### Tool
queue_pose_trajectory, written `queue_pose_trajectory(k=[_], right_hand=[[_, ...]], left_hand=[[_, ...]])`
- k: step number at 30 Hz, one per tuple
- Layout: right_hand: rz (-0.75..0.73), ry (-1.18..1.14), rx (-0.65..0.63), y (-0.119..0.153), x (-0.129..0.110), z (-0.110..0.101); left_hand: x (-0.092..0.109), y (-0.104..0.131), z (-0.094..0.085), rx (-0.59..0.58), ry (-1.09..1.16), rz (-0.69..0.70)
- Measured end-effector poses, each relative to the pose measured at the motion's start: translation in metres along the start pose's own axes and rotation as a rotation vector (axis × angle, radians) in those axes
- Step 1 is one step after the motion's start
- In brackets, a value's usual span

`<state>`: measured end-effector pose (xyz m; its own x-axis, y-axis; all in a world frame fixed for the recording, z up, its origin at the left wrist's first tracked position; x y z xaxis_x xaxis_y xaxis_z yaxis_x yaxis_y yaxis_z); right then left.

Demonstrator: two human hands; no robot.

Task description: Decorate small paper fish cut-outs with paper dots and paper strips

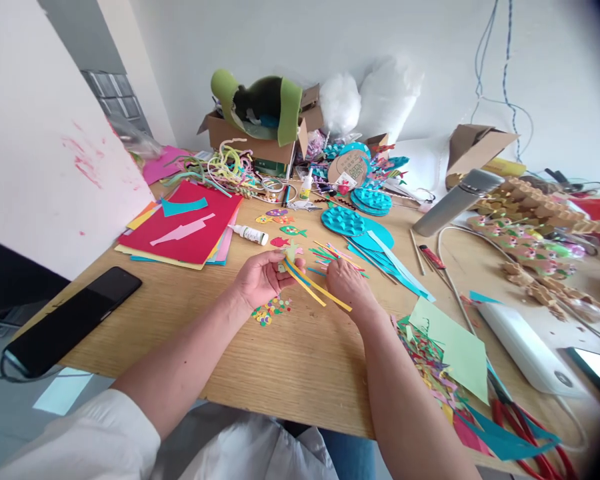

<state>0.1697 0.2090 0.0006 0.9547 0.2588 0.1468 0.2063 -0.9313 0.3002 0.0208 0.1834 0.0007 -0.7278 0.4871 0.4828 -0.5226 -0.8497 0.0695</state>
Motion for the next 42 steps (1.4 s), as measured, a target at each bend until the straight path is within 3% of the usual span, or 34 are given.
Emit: queue_pose_trajectory(k=[4,9,13,22,31,38,42], right_hand=[[-0.051,-0.045,0.024,-0.003,0.003,0.003],[-0.070,-0.184,0.159,-0.003,0.012,-0.006],[-0.192,-0.341,0.233,-0.006,0.003,-0.007],[-0.095,-0.273,0.163,-0.016,-0.011,0.005],[-0.160,-0.365,0.194,-0.014,-0.014,0.003],[-0.280,-0.648,0.285,-0.008,-0.006,-0.014],[-0.485,-1.184,0.255,0.002,-0.006,-0.025]], left_hand=[[0.001,-0.001,-0.001,0.000,0.025,0.001],[0.003,0.000,0.000,-0.005,0.069,0.024],[0.001,0.000,0.002,-0.038,0.061,0.009],[-0.001,0.000,0.001,-0.028,0.053,-0.008],[-0.001,0.000,0.002,-0.036,0.039,-0.001],[0.001,-0.001,0.010,-0.092,-0.020,0.043],[0.004,-0.002,0.012,-0.095,-0.076,0.095]])
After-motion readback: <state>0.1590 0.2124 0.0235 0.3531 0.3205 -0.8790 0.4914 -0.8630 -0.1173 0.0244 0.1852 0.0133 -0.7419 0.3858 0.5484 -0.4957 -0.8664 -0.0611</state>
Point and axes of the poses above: each hand's wrist, its own y-axis away from the middle knuckle, its own z-axis out of the palm, x = y × z, the point moved 9 cm from there along -y, towards the middle knuckle, and after that the axes turned 15 degrees about -x, right-handed, at the moved point
